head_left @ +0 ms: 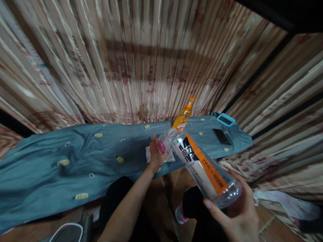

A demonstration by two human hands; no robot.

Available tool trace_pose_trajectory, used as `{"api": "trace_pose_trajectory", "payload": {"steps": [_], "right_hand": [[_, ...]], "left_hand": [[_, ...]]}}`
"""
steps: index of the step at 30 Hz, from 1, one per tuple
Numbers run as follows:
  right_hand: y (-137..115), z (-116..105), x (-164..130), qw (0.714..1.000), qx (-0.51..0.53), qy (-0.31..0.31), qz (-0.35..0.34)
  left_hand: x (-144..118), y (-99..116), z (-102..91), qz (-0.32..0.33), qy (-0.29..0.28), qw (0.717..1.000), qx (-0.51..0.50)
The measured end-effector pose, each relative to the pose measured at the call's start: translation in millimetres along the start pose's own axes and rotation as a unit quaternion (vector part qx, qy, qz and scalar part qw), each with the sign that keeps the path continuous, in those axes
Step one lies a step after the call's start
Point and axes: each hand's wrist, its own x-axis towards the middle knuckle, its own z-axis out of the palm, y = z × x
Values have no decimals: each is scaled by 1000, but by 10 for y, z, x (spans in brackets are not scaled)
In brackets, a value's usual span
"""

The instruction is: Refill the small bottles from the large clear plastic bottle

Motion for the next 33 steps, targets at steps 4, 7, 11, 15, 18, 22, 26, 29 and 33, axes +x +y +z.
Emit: {"api": "trace_pose_trajectory", "payload": {"steps": [4, 7, 11, 15, 18, 22, 26, 29, 33], "right_hand": [[96, -50, 21, 1000, -2, -11, -17], [90, -45, 23, 999, -6, -7, -36], [60, -23, 24, 999, -24, 1, -42], [23, -3, 16, 999, -17, 6, -30], [5, 3, 4, 1000, -14, 10, -10], [4, 2, -9, 1000, 5, 2, 3], [-39, 24, -18, 1000, 4, 10, 11], [-72, 41, -11, 1000, -6, 18, 3], [-79, 45, 2, 1000, -14, 23, -1]], "left_hand": [[4, -20, 11, -1, 4, 1000, 0], [3, -36, 16, 6, 7, 1000, 2], [1, -63, 33, 14, 12, 1000, 6], [0, -96, 62, 21, 26, 999, 6], [-1, -110, 72, 24, 28, 999, 6], [-4, -111, 67, 25, 19, 999, 8], [-2, -107, 66, 30, 21, 999, 7], [5, -106, 70, 32, 21, 999, 11], [10, -111, 74, 30, 21, 999, 19]]}}
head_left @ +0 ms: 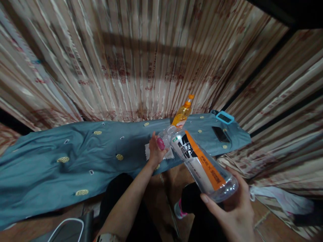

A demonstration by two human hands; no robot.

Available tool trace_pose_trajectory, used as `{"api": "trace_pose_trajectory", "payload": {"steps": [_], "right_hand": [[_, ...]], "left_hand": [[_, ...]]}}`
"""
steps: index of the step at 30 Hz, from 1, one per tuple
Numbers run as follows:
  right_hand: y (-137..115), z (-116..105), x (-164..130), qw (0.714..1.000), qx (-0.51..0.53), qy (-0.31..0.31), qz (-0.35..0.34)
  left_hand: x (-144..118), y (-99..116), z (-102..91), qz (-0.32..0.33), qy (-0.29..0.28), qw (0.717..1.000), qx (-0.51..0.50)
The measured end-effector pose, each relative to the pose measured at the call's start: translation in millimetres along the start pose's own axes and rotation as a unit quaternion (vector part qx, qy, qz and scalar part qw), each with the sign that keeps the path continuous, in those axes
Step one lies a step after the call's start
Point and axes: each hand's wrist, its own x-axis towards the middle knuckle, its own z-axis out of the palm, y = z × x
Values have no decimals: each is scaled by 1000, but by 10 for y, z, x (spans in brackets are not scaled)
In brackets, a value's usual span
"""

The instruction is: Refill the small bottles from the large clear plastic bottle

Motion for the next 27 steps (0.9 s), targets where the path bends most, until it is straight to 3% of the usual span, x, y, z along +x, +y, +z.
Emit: {"api": "trace_pose_trajectory", "payload": {"steps": [19, 27], "right_hand": [[105, -68, 1, 999, -5, -29, -18], [22, -50, -4, 997, 61, -42, 14]], "left_hand": [[7, 43, -18, -20, -25, 998, -55], [13, 22, -21, -5, -21, 999, -41]]}}
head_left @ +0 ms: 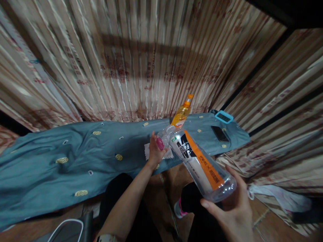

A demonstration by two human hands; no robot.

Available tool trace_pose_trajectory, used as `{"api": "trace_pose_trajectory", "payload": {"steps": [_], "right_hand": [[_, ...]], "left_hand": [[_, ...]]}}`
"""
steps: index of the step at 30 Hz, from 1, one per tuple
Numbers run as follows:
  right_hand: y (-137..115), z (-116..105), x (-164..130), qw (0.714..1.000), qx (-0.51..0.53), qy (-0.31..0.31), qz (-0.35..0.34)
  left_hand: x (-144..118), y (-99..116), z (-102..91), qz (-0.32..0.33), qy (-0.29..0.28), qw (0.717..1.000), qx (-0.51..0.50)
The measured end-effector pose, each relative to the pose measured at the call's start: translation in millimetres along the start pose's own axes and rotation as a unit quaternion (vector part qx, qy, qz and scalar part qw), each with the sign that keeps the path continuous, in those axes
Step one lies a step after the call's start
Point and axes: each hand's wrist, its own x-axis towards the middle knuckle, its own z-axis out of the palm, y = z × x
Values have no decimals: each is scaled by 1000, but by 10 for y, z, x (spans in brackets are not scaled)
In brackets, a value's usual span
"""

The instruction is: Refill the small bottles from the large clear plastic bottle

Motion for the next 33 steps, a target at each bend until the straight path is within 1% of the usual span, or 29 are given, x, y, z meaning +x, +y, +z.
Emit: {"api": "trace_pose_trajectory", "payload": {"steps": [4, 6, 16, 20, 24, 30, 33], "right_hand": [[-29, 5, -3, 1000, 7, -8, 29], [-46, 13, -9, 999, 0, -8, 32], [-76, 35, 23, 1000, -24, 1, 5], [-78, 14, 50, 1000, -28, -7, 5], [-67, 4, 48, 1000, -27, -1, 4], [-61, 11, 47, 1000, -25, -4, 11], [-72, 17, 47, 999, -33, 4, -5]], "left_hand": [[1, -2, 5, 10, 4, 1000, -2], [-1, 0, 6, 10, 9, 1000, -5], [2, 64, -51, -9, -7, 1000, -14], [3, 35, -47, -5, -4, 1000, -18], [7, 3, -54, 2, -11, 1000, -19], [2, 3, -40, -1, -1, 1000, -20], [0, 9, -35, -4, 3, 1000, -18]]}}
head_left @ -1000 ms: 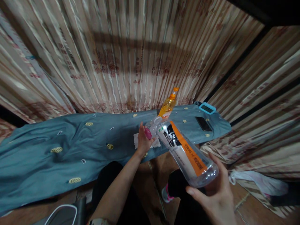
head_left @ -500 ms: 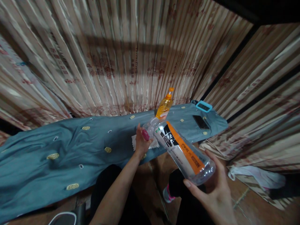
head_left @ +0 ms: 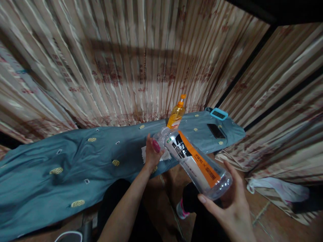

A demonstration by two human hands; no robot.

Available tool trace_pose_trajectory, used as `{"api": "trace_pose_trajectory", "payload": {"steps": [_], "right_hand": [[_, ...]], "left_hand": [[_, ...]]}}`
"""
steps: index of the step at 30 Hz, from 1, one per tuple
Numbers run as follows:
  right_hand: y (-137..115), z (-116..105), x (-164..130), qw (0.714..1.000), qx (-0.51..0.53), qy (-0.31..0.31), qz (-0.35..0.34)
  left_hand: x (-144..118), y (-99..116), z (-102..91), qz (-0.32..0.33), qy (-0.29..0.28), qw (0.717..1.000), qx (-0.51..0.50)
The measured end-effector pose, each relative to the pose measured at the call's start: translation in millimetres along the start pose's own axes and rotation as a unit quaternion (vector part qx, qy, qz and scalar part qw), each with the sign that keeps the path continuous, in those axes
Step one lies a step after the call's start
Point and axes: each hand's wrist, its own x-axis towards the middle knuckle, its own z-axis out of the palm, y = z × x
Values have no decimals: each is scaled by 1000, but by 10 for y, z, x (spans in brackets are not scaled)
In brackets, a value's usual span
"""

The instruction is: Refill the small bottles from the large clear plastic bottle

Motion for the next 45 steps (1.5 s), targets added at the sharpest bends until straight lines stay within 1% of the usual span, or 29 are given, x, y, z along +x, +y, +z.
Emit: {"api": "trace_pose_trajectory", "payload": {"steps": [3, 6, 14, 18, 22, 27, 30, 32, 35, 37, 45], "right_hand": [[-7, -3, -11, 1000, -2, 3, -11], [3, -11, -30, 1000, 6, -10, 3], [68, 10, -64, 1000, 5, -13, 14], [106, -21, -72, 1000, -19, -9, -4], [147, -49, -81, 999, -27, -30, -17], [104, -14, -94, 1000, -10, -8, 4], [75, 4, -101, 1000, 1, -9, 20], [69, 6, -101, 1000, 0, -7, 8], [69, 7, -96, 999, -23, 2, -32], [73, 7, -93, 998, -33, 7, -46], [93, -5, -91, 999, -15, -13, -38]], "left_hand": [[2, 17, -13, -1, -5, 1000, 4], [3, 38, -26, 1, -9, 1000, 5], [-12, 51, -30, -6, -15, 1000, 2], [-13, 44, -40, -5, -23, 1000, 0], [-13, 36, -37, 1, -20, 1000, -3], [-11, 11, -23, 8, -18, 1000, -2], [-11, -3, -19, 8, -16, 1000, 0], [-11, -6, -17, 9, -14, 1000, 3], [-11, -4, -12, 7, -11, 1000, 1], [-9, 1, -10, 7, -8, 1000, -1], [-8, 49, -28, -11, -14, 1000, 2]]}}
